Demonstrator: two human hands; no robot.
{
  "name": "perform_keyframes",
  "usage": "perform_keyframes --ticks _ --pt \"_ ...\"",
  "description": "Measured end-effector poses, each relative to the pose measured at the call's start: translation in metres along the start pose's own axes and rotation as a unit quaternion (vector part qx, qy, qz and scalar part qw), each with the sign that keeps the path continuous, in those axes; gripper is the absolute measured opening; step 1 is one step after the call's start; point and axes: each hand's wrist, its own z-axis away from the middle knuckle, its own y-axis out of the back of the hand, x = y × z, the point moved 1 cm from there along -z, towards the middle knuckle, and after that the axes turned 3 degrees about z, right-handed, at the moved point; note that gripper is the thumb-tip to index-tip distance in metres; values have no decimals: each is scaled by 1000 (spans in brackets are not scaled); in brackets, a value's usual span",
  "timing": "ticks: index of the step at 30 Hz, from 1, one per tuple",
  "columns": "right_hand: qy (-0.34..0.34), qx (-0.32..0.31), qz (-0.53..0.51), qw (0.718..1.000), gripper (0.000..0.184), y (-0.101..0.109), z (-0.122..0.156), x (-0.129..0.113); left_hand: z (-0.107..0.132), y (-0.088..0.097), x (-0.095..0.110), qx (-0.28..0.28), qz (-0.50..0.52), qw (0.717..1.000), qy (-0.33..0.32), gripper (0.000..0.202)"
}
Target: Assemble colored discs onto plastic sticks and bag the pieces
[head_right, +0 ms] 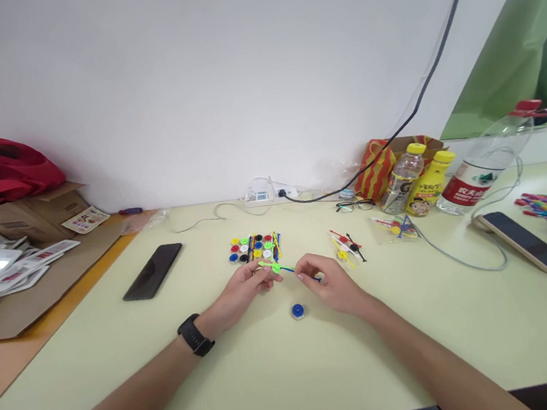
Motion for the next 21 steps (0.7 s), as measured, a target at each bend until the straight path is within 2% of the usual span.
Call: perform_keyframes --ticks 9,16,21 --pt "-14 -25 -10 1000 27 -5 3 1 1 -2 0 -21 -45 999 -20 34" --pt "8 -53 84 995 26 -9 7 0 7 -10 10 -48 -63 997 -20 33" --pt "-2 -41 199 979 24 -7 3 10 5 -12 4 -37 -85 995 -29 34"
